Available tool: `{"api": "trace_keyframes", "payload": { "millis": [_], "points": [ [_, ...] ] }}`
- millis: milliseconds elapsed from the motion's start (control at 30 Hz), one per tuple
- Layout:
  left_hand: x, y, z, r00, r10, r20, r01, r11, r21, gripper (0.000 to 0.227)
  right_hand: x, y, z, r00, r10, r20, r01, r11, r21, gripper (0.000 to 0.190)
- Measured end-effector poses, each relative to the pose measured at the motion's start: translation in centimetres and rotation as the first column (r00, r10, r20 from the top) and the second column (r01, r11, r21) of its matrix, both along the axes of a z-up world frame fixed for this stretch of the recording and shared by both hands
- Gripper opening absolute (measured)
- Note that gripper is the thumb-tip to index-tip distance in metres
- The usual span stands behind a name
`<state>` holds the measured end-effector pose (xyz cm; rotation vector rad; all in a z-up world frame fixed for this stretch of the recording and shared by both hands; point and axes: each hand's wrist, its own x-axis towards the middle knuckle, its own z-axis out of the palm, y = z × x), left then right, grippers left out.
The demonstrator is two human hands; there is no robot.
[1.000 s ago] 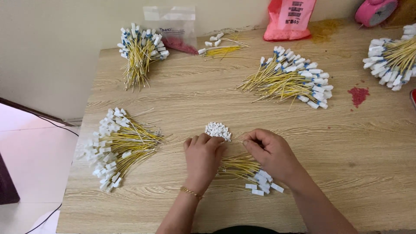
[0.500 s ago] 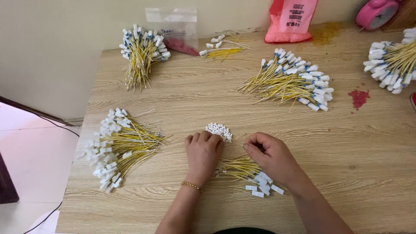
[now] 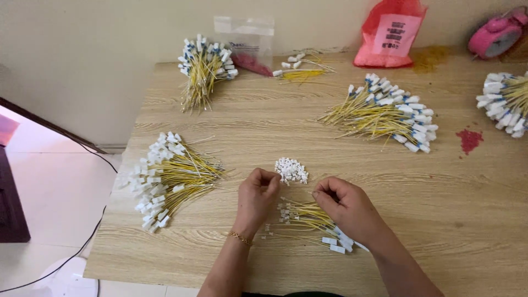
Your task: Manually assembling electrical wire connectors by sliding small plastic sleeves onto individual wires.
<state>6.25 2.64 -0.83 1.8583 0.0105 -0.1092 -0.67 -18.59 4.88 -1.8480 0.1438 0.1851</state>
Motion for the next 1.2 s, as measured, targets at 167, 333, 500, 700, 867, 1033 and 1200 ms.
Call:
{"api": "trace_keyframes", "payload": {
  "millis": [167,333,500,700,867,1033,1200],
  "points": [
    [0.6,0.3,-0.5,1.0,0.021,-0.003,-0.022,0.998,-0.066,0.008,0.1,-0.6,-0.4,1.0,0.002,-0.006,-0.002,1.0,0.001,0.013],
    [-0.2,0.3,-1.6,0.985,-0.006,-0.175,-0.086,0.854,-0.513,0.011,0.1,-0.2,-0.3,0.999,0.019,0.032,-0.02,0.999,0.032,0.012],
    [-2.6,-1.0,-0.5,0.894,-0.313,-0.321,-0.227,0.302,-0.926,0.021,0.2,1.8,1.0,0.999,0.044,-0.013,-0.044,0.998,0.04,0.013],
    [-3.6,-1.4,0.1,0.884,-0.346,-0.314,-0.231,0.262,-0.937,0.015,0.3,1.7,0.2,0.998,0.065,0.008,-0.065,0.99,0.124,0.01],
    [-3.9,-1.3,2.3,0.863,-0.354,-0.36,-0.249,0.324,-0.913,0.015,0.2,1.4,1.7,0.999,0.049,-0.013,-0.048,0.996,0.08,0.012],
    [-4.3,-1.4,2.8,0.851,-0.338,-0.402,-0.268,0.38,-0.885,0.016,0.3,1.1,0.8,0.995,0.064,0.073,-0.065,0.998,0.009,0.013],
    [-4.9,-1.5,2.1,0.893,-0.286,-0.347,-0.213,0.411,-0.886,0.019,0.2,1.0,0.4,0.999,0.047,-0.018,-0.046,0.998,0.044,0.013]
  ]
}}
